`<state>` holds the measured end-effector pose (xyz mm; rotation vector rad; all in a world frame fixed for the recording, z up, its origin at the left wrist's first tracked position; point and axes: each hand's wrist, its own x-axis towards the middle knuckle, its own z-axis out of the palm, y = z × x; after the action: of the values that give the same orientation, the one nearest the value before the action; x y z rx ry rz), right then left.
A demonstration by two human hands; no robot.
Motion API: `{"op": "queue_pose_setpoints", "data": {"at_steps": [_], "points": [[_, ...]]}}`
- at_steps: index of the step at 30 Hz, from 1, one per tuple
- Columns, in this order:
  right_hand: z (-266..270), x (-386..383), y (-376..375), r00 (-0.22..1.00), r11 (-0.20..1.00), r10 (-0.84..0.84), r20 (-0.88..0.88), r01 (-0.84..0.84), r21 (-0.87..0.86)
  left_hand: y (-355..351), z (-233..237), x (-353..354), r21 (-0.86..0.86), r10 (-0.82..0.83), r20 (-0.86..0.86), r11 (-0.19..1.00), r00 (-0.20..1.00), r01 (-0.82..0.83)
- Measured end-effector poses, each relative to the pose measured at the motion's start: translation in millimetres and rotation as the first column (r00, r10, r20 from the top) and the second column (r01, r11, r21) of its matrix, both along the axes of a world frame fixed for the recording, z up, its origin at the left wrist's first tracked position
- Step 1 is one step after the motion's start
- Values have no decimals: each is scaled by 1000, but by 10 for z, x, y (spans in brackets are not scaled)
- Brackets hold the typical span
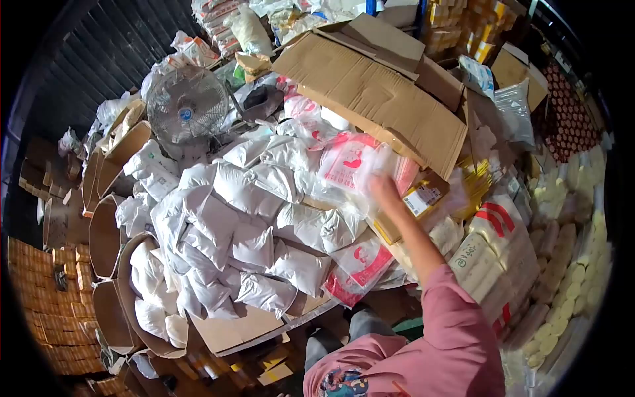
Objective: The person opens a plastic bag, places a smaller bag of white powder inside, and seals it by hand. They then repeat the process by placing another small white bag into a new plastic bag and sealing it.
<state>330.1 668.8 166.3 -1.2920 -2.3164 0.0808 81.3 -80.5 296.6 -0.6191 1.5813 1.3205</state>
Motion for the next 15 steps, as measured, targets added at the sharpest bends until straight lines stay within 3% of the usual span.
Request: {"op": "queue_pose_setpoints", "data": {"at_steps": [1, 2, 3, 4, 5, 6, 7, 8, 9, 11, 12, 14, 15], "points": [[332, -307, -253, 989, 995, -33, -142, 18, -102, 339, 199, 18, -31, -55, -56, 998, 997, 53], [-1, -565, -349, 999, 992, 32, 23, -29, -122, 496, 291, 24, -66, -112, -111, 992, 988, 105], [177, -814, -624, 972, 932, 233, -8, -226, -282, -21, -404, -312, -46, -203, -120, 979, 972, 199], [157, -1075, -975, 844, 870, 484, 231, -436, -231, 302, -268, -282, -23, -207, -196, 978, 959, 206], [148, -1336, -1326, 620, 730, 669, 410, -653, -203, 722, -47, -224, -1, -208, -270, 977, 940, 216], [184, -1540, -1797, 407, 461, 847, 341, -883, -91, 830, -253, -344, 25, -218, -322, 971, 921, 239], [140, -1709, -2346, 236, 252, 967, 91, -935, -250, 943, -465, -448, 51, -225, -372, 964, 901, 261], [121, -1817, -2725, 69, 0, 979, -191, -940, -342, 1356, -162, -313, 115, -99, -336, 983, 937, 145], [853, -1739, -3056, 27, 30, 1000, 13, -851, -524, 1833, 177, -193, 171, 27, -293, 985, 956, 24], [846, -1805, -3620, -159, -121, 979, 124, -956, -267, 2050, 246, -265, 307, 41, -61, 952, 997, -20], [845, -1757, -3749, -79, -63, 994, 80, -982, -176, 2066, 255, -303, 375, -15, -43, 926, 999, 30], [864, -1633, -3930, 8, 4, 999, 35, -996, 89, 2178, 112, -300, 171, -156, -269, 963, 950, 207], [864, -1536, -3866, -48, -111, 919, -392, -984, -140, 2231, 43, -293, 41, -239, -355, 962, 904, 270]]}}
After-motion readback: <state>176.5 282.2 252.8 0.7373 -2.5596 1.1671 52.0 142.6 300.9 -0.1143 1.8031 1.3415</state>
